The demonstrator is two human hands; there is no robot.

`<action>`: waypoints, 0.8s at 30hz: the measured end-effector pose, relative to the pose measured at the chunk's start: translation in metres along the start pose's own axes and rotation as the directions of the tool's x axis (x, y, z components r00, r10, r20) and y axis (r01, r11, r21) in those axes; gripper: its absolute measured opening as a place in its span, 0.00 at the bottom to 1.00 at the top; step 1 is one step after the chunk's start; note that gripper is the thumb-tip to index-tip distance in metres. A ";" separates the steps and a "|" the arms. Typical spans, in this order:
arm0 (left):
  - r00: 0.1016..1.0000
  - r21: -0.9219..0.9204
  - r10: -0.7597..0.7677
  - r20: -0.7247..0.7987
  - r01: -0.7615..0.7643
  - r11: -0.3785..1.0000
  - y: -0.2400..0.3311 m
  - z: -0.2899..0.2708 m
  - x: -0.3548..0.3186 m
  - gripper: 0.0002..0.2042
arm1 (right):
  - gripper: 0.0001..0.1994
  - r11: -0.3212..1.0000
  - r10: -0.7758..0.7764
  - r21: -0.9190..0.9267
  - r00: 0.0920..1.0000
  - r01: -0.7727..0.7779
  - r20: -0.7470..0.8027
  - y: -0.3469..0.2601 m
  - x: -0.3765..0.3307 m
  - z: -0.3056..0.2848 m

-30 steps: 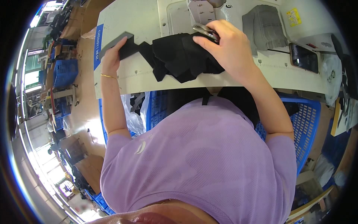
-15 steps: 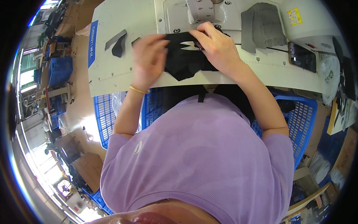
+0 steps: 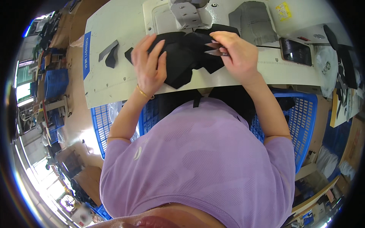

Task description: Sewing together fabric components for footwear manufacturing.

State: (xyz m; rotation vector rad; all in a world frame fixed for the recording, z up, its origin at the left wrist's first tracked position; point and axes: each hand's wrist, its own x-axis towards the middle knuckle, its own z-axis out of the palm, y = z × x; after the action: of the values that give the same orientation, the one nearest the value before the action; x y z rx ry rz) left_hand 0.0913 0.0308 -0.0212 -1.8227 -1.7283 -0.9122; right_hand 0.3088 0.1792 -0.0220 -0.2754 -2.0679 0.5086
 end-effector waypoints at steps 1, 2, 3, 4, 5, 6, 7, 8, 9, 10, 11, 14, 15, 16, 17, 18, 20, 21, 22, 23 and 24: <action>1.000 -0.008 0.006 0.000 -0.006 1.000 0.009 -0.007 0.006 0.12 | 0.21 0.999 -0.031 -0.017 1.000 0.031 0.006 0.002 -0.005 0.003; 0.942 -0.307 -0.275 0.194 0.324 0.895 0.020 -0.014 0.011 0.09 | 0.21 0.999 -0.040 -0.030 0.999 0.040 0.005 0.003 -0.008 0.006; 0.773 -0.481 -0.452 0.445 0.632 0.607 0.028 -0.021 0.018 0.09 | 0.21 0.999 -0.042 -0.027 0.999 0.043 0.004 0.000 -0.008 0.008; 0.572 -0.549 -0.410 0.710 0.815 0.186 0.029 -0.019 0.027 0.16 | 0.20 0.997 -0.073 -0.035 0.997 0.074 0.021 -0.005 -0.009 0.011; 0.571 -0.548 -0.412 0.710 0.815 0.186 0.030 -0.015 0.036 0.16 | 0.19 0.993 -0.104 -0.043 0.994 0.105 0.039 -0.009 -0.009 0.013; 0.384 -0.445 -0.350 0.855 0.888 -0.113 0.031 -0.011 0.045 0.17 | 0.15 0.984 -0.160 -0.065 0.985 0.164 0.069 -0.014 -0.007 0.013; 0.202 -0.276 -0.219 0.955 0.878 -0.390 0.032 -0.006 0.050 0.18 | 0.12 0.980 -0.188 -0.053 0.977 0.193 0.096 -0.018 -0.007 0.015; 0.235 -0.307 -0.216 0.948 0.855 -0.417 0.030 0.003 0.044 0.14 | 0.10 0.979 -0.203 -0.020 0.976 0.205 0.083 -0.020 -0.007 0.019; 0.235 -0.307 -0.216 0.948 0.856 -0.416 0.025 0.011 0.039 0.14 | 0.10 0.977 -0.214 0.011 0.974 0.214 0.069 -0.021 -0.008 0.023; 0.263 -0.327 -0.212 0.941 0.862 -0.387 0.021 0.019 0.035 0.13 | 0.10 0.977 -0.213 0.011 0.975 0.212 0.067 -0.022 -0.007 0.021; 0.290 -0.348 -0.207 0.934 0.867 -0.357 0.019 0.023 0.033 0.12 | 0.10 0.990 0.046 0.128 0.994 -0.059 0.100 -0.023 -0.004 0.019; 0.326 -0.349 -0.122 0.937 0.876 -0.335 0.013 0.024 0.031 0.12 | 0.12 0.796 0.529 0.192 0.814 -0.574 0.241 -0.006 -0.004 0.018; 0.370 -0.375 -0.074 0.926 0.876 -0.305 0.011 0.024 0.033 0.12 | 0.13 0.702 0.619 0.196 0.723 -0.685 0.306 0.002 -0.008 0.020; 0.441 -0.443 -0.078 0.894 0.845 -0.301 0.013 0.017 0.035 0.13 | 0.13 0.701 0.624 0.193 0.722 -0.686 0.298 0.006 -0.010 0.021; 0.441 -0.441 -0.069 0.895 0.847 -0.298 0.011 0.014 0.036 0.13 | 0.13 0.705 0.611 0.208 0.729 -0.678 0.309 0.009 -0.011 0.022; 0.484 -0.478 -0.070 0.872 0.814 -0.331 0.007 0.012 0.035 0.12 | 0.12 0.708 0.596 0.222 0.736 -0.670 0.322 0.010 -0.013 0.021; 0.519 -0.523 -0.104 0.849 0.794 -0.309 -0.003 0.010 0.033 0.13 | 0.12 0.717 0.581 0.237 0.750 -0.655 0.316 0.011 -0.014 0.020; 0.522 -0.524 -0.095 0.848 0.795 -0.307 -0.003 0.008 0.036 0.13 | 0.12 0.727 0.561 0.255 0.766 -0.637 0.314 0.013 -0.013 0.020; 0.577 -0.589 -0.131 0.806 0.760 -0.275 -0.001 0.003 0.040 0.13 | 0.10 0.755 0.503 0.359 0.836 -0.549 0.221 0.013 -0.010 0.018; 0.630 -0.650 -0.165 0.759 0.720 -0.241 0.003 -0.002 0.045 0.13 | 0.10 0.758 0.505 0.354 0.836 -0.548 0.214 0.024 -0.003 0.010; 0.583 -0.644 -0.277 0.764 0.720 -0.260 0.012 -0.008 0.050 0.12 | 0.08 0.961 0.256 0.081 0.961 -0.265 0.109 0.043 0.011 -0.002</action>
State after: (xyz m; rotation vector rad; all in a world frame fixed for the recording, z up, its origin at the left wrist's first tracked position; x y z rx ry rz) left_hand 0.1009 0.0580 0.0220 -1.7151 -2.4172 -3.1357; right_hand 0.3039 0.2220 -0.0322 -0.4790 -2.1057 0.7919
